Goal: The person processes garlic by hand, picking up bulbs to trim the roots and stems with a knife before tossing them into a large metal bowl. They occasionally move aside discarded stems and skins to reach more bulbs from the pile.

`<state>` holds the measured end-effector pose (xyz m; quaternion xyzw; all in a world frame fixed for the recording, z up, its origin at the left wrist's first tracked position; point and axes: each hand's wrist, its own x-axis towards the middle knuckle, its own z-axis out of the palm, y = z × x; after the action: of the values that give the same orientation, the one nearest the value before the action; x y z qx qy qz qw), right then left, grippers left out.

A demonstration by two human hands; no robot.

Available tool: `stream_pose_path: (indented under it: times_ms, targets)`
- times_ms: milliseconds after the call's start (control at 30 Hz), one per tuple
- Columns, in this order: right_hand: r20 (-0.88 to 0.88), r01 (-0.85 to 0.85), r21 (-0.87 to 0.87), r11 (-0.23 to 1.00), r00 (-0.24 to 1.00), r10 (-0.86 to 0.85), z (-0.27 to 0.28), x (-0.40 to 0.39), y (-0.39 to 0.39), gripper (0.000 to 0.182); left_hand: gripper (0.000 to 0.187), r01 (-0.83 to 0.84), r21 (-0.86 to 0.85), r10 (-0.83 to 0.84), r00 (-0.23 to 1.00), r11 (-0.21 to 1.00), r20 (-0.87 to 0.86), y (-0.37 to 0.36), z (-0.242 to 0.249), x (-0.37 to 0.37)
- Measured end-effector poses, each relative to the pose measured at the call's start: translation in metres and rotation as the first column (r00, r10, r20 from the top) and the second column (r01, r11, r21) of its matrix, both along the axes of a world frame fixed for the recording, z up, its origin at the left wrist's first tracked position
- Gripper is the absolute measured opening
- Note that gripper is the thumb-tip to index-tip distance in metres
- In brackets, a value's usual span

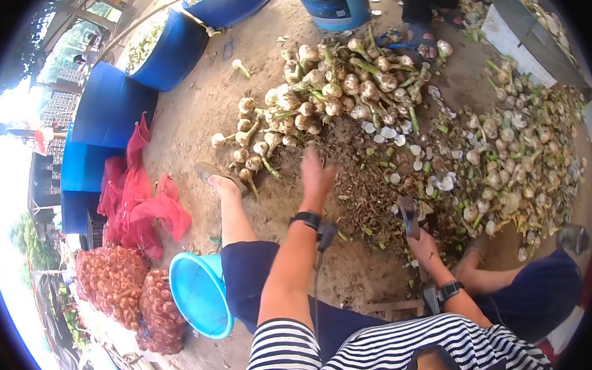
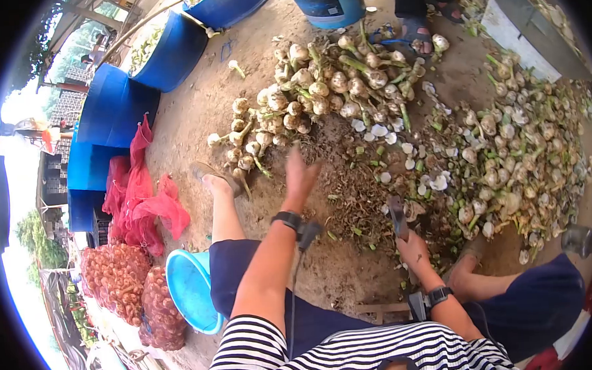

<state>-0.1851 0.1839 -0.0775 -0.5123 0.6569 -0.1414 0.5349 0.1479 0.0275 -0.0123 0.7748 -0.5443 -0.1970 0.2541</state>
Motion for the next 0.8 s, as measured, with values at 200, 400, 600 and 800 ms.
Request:
stream_pose_path:
  times_ms: [200,400,600,800]
  targets:
    - [-0.026,0.076,0.261,0.962,0.997,-0.072,-0.014,-0.001,-0.002,0.032,0.097,-0.186,0.189,0.050,0.826,0.964,0.561,-0.048,-0.061,0.158]
    - [-0.072,0.118,0.324,0.939,0.992,-0.100,-0.015,0.004,-0.010,0.036,0.077,-0.238,0.199,0.078,0.805,0.950,0.589,-0.088,-0.091,0.171]
    - [-0.010,0.075,0.249,0.966,0.997,-0.074,0.004,0.011,-0.012,0.036,0.052,-0.048,0.286,-0.123,0.826,0.957,0.550,-0.030,-0.094,0.133]
    - [0.013,0.013,0.070,0.997,1.000,-0.014,0.053,0.014,-0.018,0.033,0.066,0.289,0.313,-0.192,0.933,0.905,-0.305,0.044,-0.072,0.026]
